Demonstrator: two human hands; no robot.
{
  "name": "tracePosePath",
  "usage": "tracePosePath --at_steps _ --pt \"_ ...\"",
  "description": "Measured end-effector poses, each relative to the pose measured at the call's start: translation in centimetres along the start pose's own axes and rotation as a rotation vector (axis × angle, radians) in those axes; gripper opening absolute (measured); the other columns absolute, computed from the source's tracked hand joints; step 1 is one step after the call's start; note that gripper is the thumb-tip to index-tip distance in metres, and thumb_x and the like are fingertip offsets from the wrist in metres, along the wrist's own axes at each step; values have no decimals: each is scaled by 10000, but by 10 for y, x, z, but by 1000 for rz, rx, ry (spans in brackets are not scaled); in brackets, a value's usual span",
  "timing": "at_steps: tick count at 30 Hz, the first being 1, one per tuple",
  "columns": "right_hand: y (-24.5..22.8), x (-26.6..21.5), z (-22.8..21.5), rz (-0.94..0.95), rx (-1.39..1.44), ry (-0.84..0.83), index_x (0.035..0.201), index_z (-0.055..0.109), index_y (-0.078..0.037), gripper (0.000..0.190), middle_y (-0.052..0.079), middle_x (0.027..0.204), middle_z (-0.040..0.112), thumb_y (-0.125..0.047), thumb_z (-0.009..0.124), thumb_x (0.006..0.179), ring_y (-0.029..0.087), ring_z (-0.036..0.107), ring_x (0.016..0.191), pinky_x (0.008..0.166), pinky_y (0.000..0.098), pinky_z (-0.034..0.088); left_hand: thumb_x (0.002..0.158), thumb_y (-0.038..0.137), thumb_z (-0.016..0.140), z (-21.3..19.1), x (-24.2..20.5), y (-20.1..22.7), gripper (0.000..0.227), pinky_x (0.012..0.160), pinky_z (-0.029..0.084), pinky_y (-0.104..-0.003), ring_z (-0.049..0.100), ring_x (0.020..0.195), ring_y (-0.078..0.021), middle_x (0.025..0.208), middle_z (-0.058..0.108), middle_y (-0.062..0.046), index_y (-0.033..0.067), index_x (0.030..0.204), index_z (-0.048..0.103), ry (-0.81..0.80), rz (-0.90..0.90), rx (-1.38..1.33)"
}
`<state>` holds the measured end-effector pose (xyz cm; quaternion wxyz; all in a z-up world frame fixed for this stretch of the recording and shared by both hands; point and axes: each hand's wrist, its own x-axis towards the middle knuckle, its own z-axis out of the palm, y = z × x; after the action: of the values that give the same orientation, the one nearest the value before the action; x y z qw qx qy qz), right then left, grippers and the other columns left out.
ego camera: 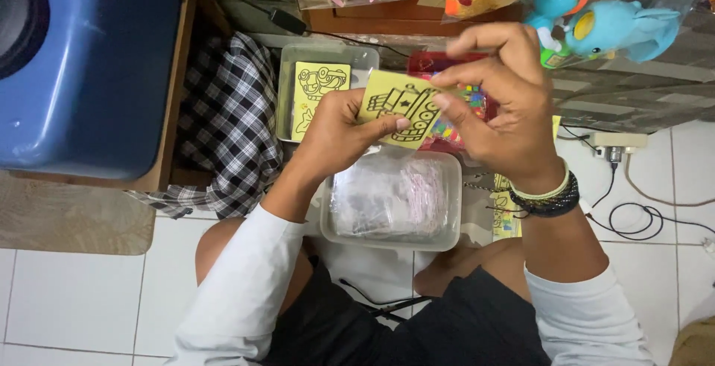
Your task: The person puts a drawing sheet and small colorful plastic pieces into a small plastic bag by hand.
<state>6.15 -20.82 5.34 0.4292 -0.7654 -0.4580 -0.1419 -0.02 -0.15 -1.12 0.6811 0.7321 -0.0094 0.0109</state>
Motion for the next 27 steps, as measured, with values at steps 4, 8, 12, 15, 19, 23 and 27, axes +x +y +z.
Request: tracePosePath --at_steps 4,8,12,15,19,23,27 --pt "1 3 3 -16 26 -160 932 748 -12 130 155 1332 542 -49 803 820 334 423 1304 1154 468 334 864 12 789 0 0 -1 105 499 475 -191 576 583 -51 753 727 -42 -9 966 775 -5 54 -7" --pt "7 0 4 155 201 -335 989 717 17 183 154 1252 600 -17 780 820 266 613 1146 959 355 488 881 42 792 1 0 1 109 538 482 -177 579 631 -46 834 750 -46 1 980 778 -4 108 -11" --pt "18 -10 15 317 213 -290 939 701 0 95 39 935 664 1 779 885 106 548 727 637 227 433 883 35 794 0 3 -4 102 529 461 -178 564 617 -48 749 697 -25 -2 976 775 26 85 -28" --pt "41 -25 23 451 352 -213 973 714 38 58 146 922 697 32 736 919 134 584 780 668 272 518 835 122 868 -1 4 -7 317 732 580 -293 659 827 -117 932 790 -138 64 1129 766 -4 48 10" --pt "52 -23 19 465 406 -136 1004 703 38 58 115 933 675 20 742 965 115 600 798 680 233 511 829 21 798 -6 1 -7 326 600 579 -306 670 717 -169 847 750 -151 -5 1146 727 -60 -70 86" --pt "57 -23 9 460 512 -36 1108 621 10 99 71 1099 662 66 649 1031 109 587 950 906 225 515 879 1 734 -14 7 -9 165 568 603 -243 704 665 -115 875 766 -78 15 1042 714 11 -84 222" --pt "104 -37 10 349 304 -10 1163 624 118 97 186 1036 670 167 639 1080 189 633 897 814 260 542 888 -58 748 -22 9 -14 149 466 503 -208 619 565 -70 792 737 -51 -13 1028 721 94 79 257"
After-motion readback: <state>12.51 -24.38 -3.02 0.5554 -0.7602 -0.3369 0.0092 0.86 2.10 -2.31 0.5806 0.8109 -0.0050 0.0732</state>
